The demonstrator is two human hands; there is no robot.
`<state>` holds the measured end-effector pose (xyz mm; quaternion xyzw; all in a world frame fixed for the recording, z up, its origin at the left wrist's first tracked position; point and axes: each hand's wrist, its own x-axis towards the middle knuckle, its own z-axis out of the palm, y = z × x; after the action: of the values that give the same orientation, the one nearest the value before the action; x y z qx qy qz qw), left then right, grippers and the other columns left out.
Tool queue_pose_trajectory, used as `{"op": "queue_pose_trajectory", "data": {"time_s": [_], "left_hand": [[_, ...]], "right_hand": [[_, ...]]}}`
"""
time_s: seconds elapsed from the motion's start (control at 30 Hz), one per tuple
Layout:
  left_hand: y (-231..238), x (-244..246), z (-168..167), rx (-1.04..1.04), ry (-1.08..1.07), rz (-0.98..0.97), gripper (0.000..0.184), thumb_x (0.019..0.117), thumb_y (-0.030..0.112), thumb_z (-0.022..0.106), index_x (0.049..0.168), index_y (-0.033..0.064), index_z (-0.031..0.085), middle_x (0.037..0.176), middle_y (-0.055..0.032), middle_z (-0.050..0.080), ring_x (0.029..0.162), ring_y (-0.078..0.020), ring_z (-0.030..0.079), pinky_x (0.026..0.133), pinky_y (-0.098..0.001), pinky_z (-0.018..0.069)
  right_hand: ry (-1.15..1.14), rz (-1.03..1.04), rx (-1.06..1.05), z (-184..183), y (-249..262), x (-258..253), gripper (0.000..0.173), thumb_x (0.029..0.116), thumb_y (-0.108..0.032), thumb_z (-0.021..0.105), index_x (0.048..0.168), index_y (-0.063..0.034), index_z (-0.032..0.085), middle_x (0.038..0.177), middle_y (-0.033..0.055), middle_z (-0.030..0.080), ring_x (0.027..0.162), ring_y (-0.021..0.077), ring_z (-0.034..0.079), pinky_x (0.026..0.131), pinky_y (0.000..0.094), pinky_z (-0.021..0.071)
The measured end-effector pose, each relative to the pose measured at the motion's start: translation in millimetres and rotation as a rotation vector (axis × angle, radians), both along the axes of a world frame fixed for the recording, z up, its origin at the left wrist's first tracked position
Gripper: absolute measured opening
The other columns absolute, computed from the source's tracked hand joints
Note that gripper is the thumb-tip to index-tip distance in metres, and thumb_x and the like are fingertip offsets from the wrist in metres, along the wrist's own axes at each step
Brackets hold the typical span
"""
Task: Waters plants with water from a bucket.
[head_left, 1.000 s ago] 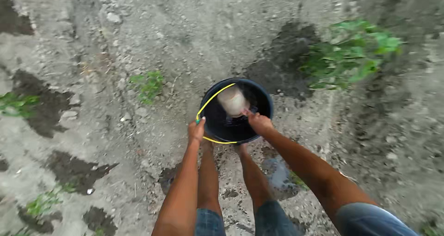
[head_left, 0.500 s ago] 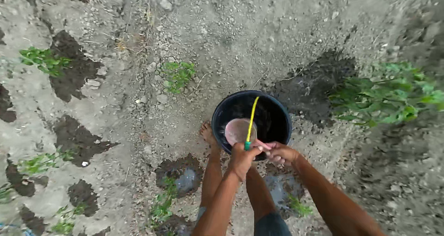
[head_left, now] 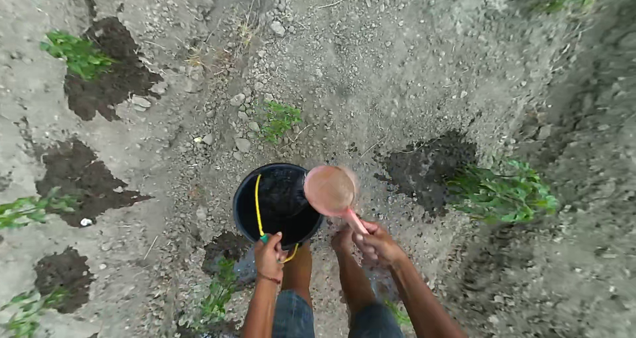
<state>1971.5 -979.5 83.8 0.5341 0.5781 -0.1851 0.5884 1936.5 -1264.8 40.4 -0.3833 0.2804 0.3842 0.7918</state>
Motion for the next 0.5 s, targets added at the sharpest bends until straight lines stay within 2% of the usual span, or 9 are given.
{"op": "queue_pose_trajectory", "data": {"time_s": [0.07,0.23,0.3,0.43,0.5], "left_hand": [[35.9,2.4,-5.2,0.057,-0.006,0.02,0.026,0.0989,0.0,0.053,0.075,0.0103,0.048,0.05,0.006,0.039,0.037,-0.0036,0.036,0.037,-0.0191,0.0383],[114.6,15.1,0.0,0.154,0.015,0.03,0.022,0.0986,0.0,0.055,0.079,0.0097,0.05,0.051,0.0053,0.041,0.037,-0.0042,0.037,0.037,-0.0188,0.0382],[135.6,15.2,3.9,0.177,0.022,0.032,0.024,0.0984,0.0,0.055,0.077,0.0101,0.049,0.051,0.0056,0.041,0.037,-0.0034,0.037,0.037,-0.0181,0.0374],[166.2,8.1,8.2,0.208,0.024,0.056,0.026,0.0961,-0.001,0.057,0.075,0.0115,0.048,0.051,0.0062,0.042,0.037,-0.0029,0.037,0.037,-0.0177,0.037],[174.9,9.9,10.2,0.211,0.026,0.066,0.026,0.0961,-0.001,0.057,0.075,0.0117,0.048,0.051,0.0063,0.042,0.037,-0.003,0.037,0.037,-0.018,0.0372]], "right_hand": [[0.043,-0.042,-0.105,-17.7,21.2,29.0,0.017,0.0859,-0.014,0.065,0.103,-0.0102,0.066,0.058,-0.0073,0.053,0.041,0.0008,0.043,0.038,0.0187,0.037],[0.115,-0.055,-0.298,-75.3,48.8,95.4,0.019,0.0987,-0.001,0.05,0.116,-0.0006,0.057,0.065,-0.0034,0.054,0.043,0.0019,0.041,0.039,0.018,0.036],[0.132,-0.057,-0.339,-89.3,54.1,115.9,0.022,0.0998,0.0,0.048,0.12,0.0003,0.057,0.066,-0.0033,0.054,0.044,0.0015,0.041,0.04,0.0174,0.0348],[0.151,0.004,-0.397,-95.0,63.3,144.7,0.018,0.0991,0.001,0.049,0.115,-0.0018,0.057,0.065,-0.0036,0.053,0.044,0.0018,0.04,0.04,0.0174,0.0343],[0.14,0.065,-0.436,-94.2,65.5,153.4,0.024,0.0989,0.001,0.051,0.122,-0.0011,0.057,0.065,-0.0034,0.053,0.044,0.0023,0.04,0.04,0.0184,0.0342]]}}
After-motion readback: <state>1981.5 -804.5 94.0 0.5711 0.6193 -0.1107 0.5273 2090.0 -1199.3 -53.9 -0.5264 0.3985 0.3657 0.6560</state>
